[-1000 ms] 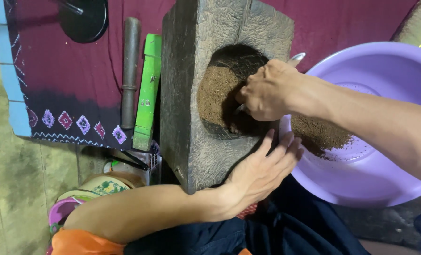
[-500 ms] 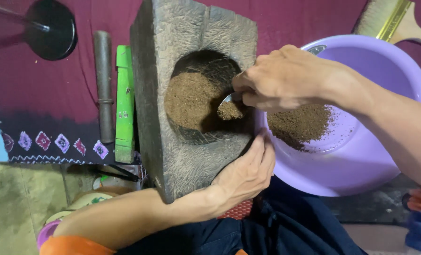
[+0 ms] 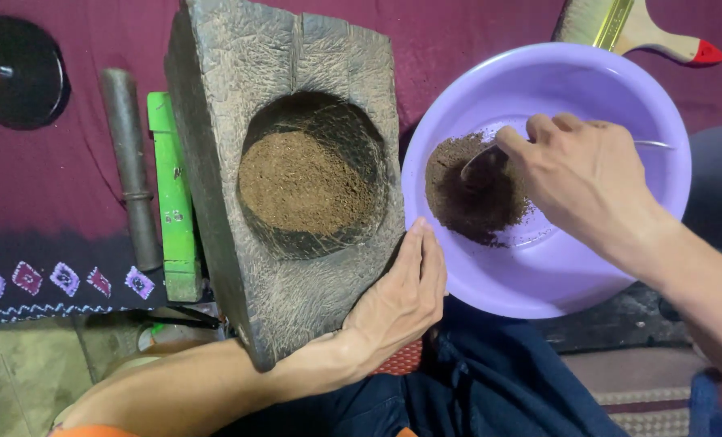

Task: The person empties ground material from a wooden mortar into a bowl using their hands and a spoon.

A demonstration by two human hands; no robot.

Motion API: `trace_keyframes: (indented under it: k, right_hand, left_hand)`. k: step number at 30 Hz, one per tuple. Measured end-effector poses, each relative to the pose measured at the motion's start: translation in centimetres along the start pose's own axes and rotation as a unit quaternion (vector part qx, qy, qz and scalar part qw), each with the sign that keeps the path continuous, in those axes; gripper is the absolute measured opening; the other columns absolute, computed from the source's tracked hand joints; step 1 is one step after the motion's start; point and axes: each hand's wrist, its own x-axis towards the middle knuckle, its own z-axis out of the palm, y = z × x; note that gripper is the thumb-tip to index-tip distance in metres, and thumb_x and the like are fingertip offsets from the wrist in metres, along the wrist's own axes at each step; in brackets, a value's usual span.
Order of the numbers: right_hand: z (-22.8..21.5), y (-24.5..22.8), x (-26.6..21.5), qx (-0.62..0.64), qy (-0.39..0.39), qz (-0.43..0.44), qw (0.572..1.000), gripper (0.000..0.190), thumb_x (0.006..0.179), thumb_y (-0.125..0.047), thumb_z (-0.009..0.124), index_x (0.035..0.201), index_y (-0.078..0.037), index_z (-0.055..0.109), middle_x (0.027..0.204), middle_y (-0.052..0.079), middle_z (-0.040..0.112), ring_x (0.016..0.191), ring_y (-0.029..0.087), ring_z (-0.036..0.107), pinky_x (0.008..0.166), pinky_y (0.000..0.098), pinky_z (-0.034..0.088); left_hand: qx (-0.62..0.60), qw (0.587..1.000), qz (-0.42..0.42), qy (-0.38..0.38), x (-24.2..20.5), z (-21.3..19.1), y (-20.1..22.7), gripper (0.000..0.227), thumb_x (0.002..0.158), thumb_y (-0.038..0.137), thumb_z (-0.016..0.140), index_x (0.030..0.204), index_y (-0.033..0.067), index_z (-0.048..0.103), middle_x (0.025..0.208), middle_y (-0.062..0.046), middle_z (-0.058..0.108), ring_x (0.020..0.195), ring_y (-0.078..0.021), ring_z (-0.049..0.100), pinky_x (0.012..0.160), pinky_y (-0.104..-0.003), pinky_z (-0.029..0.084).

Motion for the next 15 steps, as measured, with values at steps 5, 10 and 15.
trace_keyframes:
  k: [5,10,15]
  right_hand:
    - [2.2,-0.4,-0.6,-0.050,0.096,0.033,0.994,0.026,0.094,-0.019,0.061,0.119,-0.026,0.059,0.081,-0.009,0.055,0.071,0.012,0.058,0.053,0.0249,0.039]
    - [2.1,-0.6,-0.4,-0.032,0.131,0.036,0.990,0.032,0.089,-0.013,0.061,0.118,-0.024,0.061,0.082,-0.008,0.056,0.072,0.014,0.056,0.053,0.0266,0.038]
    - [1.2,-1.2,-0.3,-0.071,0.195,0.035,0.978,0.037,0.087,-0.015,0.061,0.121,-0.030,0.063,0.092,-0.009,0.057,0.080,0.014,0.055,0.064,0.0258,0.039]
  left_hand:
    - [0.002,0.999,-0.042,0.017,0.1,0.1,0.4,0.046,0.097,0.003,0.035,0.129,-0.0087,0.064,0.128,-0.031,0.065,0.123,-0.0445,0.062,0.117,-0.052,0.043]
    - [-0.007,0.997,-0.074,0.026,0.3,0.5,1.0,0.046,0.107,0.019,0.035,0.128,-0.0070,0.066,0.128,-0.027,0.066,0.123,-0.0415,0.063,0.116,-0.050,0.044]
    - [0.009,0.997,-0.071,-0.001,0.7,0.3,1.0,0.068,0.109,0.051,0.050,0.130,-0.0118,0.062,0.127,-0.030,0.064,0.120,-0.0411,0.064,0.115,-0.051,0.044]
